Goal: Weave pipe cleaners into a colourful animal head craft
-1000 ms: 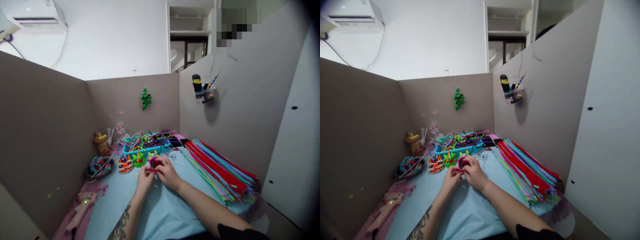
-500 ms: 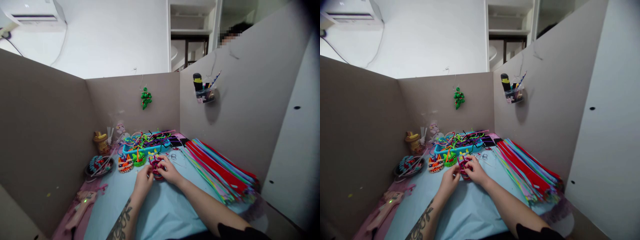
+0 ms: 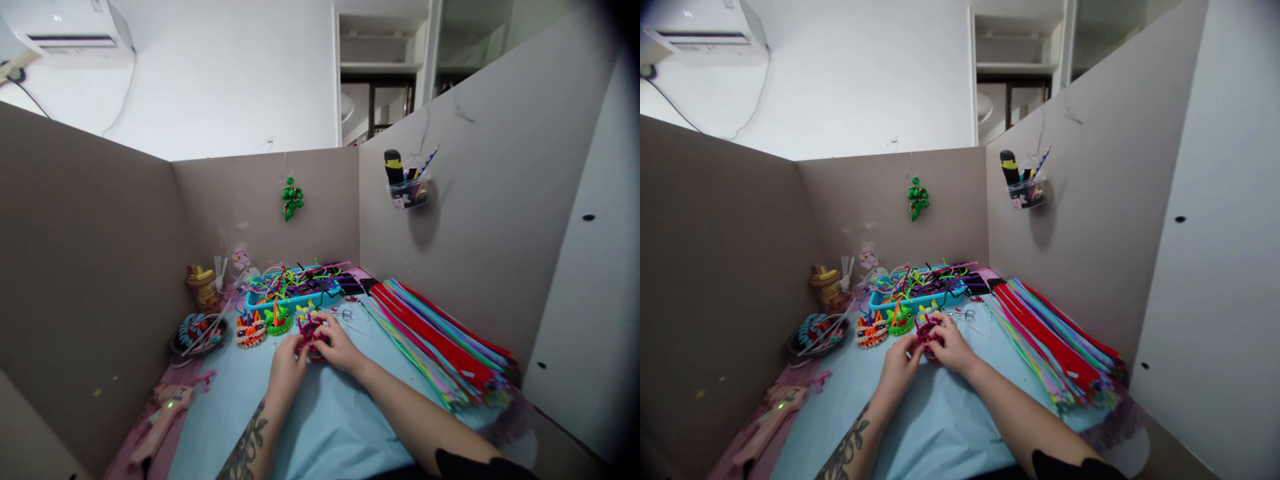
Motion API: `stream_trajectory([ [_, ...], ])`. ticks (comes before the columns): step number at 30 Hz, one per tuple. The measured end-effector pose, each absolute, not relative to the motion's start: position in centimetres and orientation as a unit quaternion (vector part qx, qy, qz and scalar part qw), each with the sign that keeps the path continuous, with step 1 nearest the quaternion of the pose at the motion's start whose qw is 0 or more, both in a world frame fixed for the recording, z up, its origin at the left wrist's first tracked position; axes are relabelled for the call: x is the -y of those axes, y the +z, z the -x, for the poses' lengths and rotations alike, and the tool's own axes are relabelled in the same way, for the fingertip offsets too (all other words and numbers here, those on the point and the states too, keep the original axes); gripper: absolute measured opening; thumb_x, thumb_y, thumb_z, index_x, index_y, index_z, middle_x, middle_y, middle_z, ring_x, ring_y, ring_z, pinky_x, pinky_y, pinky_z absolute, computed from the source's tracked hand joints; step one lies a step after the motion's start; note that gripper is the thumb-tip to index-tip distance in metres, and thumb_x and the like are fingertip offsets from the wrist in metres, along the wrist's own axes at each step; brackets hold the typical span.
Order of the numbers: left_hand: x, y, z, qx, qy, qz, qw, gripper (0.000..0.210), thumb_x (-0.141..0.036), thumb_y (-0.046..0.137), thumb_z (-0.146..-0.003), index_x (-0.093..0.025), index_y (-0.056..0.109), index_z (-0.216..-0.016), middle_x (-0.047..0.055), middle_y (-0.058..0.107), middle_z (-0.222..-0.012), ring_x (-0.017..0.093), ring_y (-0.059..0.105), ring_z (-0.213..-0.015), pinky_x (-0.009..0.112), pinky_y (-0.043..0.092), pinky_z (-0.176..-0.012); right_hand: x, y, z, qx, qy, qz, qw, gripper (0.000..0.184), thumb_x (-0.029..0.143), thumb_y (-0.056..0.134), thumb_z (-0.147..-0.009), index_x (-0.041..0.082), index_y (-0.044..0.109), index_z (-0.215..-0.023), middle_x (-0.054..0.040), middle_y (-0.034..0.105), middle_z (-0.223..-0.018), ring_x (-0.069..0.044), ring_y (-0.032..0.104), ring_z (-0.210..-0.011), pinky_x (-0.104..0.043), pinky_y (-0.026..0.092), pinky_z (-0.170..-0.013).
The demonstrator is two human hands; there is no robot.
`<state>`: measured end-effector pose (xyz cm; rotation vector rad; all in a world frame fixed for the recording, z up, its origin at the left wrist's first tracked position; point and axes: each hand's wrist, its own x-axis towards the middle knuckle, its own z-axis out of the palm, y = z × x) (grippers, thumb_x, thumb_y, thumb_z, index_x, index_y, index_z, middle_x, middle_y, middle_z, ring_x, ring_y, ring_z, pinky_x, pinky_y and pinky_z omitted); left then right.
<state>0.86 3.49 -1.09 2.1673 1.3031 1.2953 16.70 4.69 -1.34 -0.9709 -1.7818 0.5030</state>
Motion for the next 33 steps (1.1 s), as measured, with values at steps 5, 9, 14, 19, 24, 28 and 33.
stream_trajectory([
  [5, -3.7, -0.8, -0.2, -0.459, 0.420, -0.775, 0.109, 0.016, -0.021, 0.050, -0.078, -0.019, 0.066, -0.075, 0.005, 0.061, -0.072, 0.018, 0.056, -0.070, 0.028, 0.042, -0.066, -4.6, -1.1, -16.8, 0.732, 0.240, 0.393, 0.502, 0.009, 0.011, 0.057, -0.070, 0.019, 0.060, -0.067, -0.0062, 0.046, -0.118, -0.021, 0.045, -0.115, -0.035, 0.037, -0.097],
  [9, -3.8, -0.4, 0.0, -0.467, 0.395, -0.782, 0.121, 0.015, -0.018, 0.051, -0.075, -0.018, 0.063, -0.067, 0.004, 0.059, -0.070, 0.017, 0.054, -0.069, 0.026, 0.039, -0.063, -5.0, -1.2, -16.9, 0.716, 0.282, 0.385, 0.509, 0.007, 0.012, 0.059, -0.069, 0.018, 0.060, -0.066, -0.0063, 0.046, -0.118, -0.021, 0.045, -0.117, -0.034, 0.034, -0.100],
  [14, -3.8, -0.1, 0.0, -0.483, 0.381, -0.778, 0.125, 0.014, -0.016, 0.051, -0.072, -0.017, 0.062, -0.063, 0.002, 0.057, -0.066, 0.015, 0.053, -0.065, 0.025, 0.037, -0.061, -5.7, -2.0, -17.0, 0.698, 0.320, 0.376, 0.519, 0.005, 0.018, 0.063, -0.069, 0.018, 0.061, -0.065, -0.0061, 0.047, -0.117, -0.022, 0.044, -0.118, -0.036, 0.034, -0.100],
  [19, -3.8, -0.3, -0.1, -0.468, 0.410, -0.771, 0.134, 0.015, -0.021, 0.051, -0.076, -0.018, 0.065, -0.073, 0.004, 0.060, -0.072, 0.015, 0.056, -0.067, 0.026, 0.041, -0.063, -5.9, -1.8, -17.4, 0.702, 0.299, 0.373, 0.527, 0.009, 0.017, 0.062, -0.069, 0.021, 0.065, -0.077, -0.0060, 0.048, -0.119, -0.022, 0.044, -0.118, -0.038, 0.029, -0.104],
  [24, -3.5, -0.5, -0.6, -0.450, 0.424, -0.773, 0.144, 0.018, -0.026, 0.050, -0.079, -0.017, 0.066, -0.078, 0.005, 0.062, -0.074, 0.015, 0.057, -0.067, 0.026, 0.043, -0.063, -4.9, -0.7, -17.1, 0.708, 0.234, 0.396, 0.536, 0.024, 0.016, 0.064, -0.067, 0.022, 0.065, -0.090, -0.0069, 0.047, -0.119, -0.023, 0.042, -0.118, -0.039, 0.028, -0.104],
  [28, -3.3, -0.6, -1.1, -0.436, 0.424, -0.778, 0.156, 0.019, -0.025, 0.050, -0.080, -0.018, 0.067, -0.080, 0.005, 0.064, -0.076, 0.016, 0.057, -0.070, 0.027, 0.043, -0.064, -4.1, 0.1, -16.5, 0.711, 0.195, 0.423, 0.526, 0.009, 0.016, 0.064, -0.067, 0.021, 0.066, -0.073, -0.0064, 0.047, -0.119, -0.024, 0.040, -0.118, -0.041, 0.026, -0.104],
  [33, -3.4, -0.7, -1.3, -0.436, 0.421, -0.777, 0.167, 0.020, -0.027, 0.050, -0.080, -0.018, 0.067, -0.077, 0.005, 0.063, -0.074, 0.015, 0.056, -0.067, 0.026, 0.042, -0.063, -4.1, 0.1, -16.4, 0.690, 0.234, 0.413, 0.546, 0.007, 0.014, 0.062, -0.067, 0.019, 0.063, -0.062, -0.0056, 0.046, -0.122, -0.023, 0.041, -0.119, -0.038, 0.027, -0.102],
])
